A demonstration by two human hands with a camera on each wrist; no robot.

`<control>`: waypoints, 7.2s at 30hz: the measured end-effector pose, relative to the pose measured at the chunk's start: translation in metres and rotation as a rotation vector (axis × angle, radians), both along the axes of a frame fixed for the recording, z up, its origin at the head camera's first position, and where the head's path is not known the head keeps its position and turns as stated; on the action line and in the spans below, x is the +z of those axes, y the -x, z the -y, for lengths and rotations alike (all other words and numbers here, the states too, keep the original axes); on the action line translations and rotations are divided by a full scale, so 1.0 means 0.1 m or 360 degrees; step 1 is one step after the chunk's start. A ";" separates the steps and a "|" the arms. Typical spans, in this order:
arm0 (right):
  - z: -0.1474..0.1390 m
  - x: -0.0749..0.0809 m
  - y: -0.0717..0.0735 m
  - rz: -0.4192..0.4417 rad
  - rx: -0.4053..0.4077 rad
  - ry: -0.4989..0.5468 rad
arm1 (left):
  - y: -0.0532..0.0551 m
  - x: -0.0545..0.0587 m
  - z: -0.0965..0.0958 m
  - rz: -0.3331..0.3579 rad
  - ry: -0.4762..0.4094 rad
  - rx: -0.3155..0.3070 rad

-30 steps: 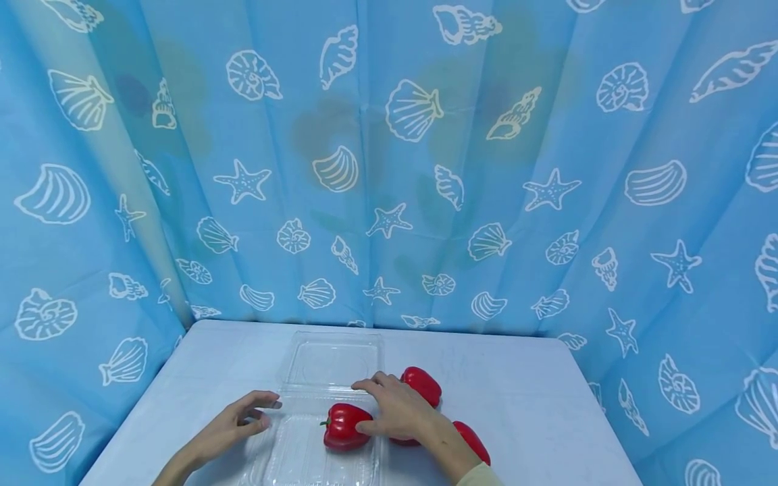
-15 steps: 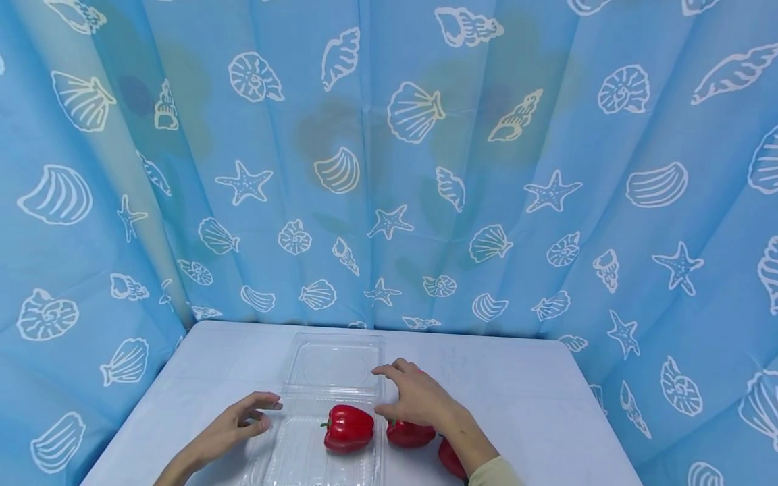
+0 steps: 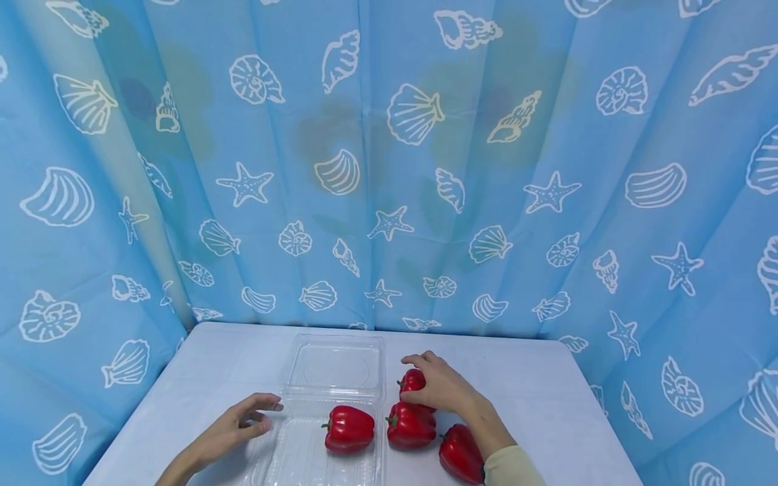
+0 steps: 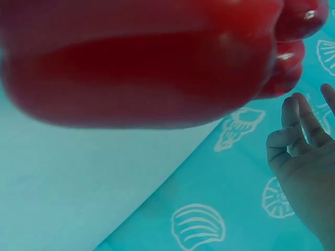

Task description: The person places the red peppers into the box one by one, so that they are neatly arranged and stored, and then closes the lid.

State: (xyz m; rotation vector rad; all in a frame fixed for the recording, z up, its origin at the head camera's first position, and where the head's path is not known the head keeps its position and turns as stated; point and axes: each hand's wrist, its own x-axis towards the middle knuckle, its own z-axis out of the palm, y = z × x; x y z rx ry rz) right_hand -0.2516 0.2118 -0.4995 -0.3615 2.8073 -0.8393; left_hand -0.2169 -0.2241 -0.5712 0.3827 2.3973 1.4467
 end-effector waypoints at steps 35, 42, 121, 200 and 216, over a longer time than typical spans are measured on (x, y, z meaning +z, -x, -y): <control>-0.13 -0.12 0.06 0.0164 -0.0075 0.0057 | 0.02 -0.01 -0.01 0.0028 0.0030 0.0014; -0.13 -0.14 0.08 0.0163 -0.0080 0.0051 | 0.04 -0.03 0.01 -0.0007 0.0012 -0.0001; 0.02 0.16 0.01 -0.0082 -0.0031 0.0055 | 0.01 0.01 -0.02 -0.0040 0.0036 -0.0011; 0.59 0.30 -0.54 0.0116 0.0372 0.0256 | 0.02 0.02 -0.02 -0.0027 0.0014 -0.0013; 0.74 0.24 -0.68 0.0130 0.0456 0.0239 | 0.02 0.00 -0.01 -0.0030 0.0034 -0.0007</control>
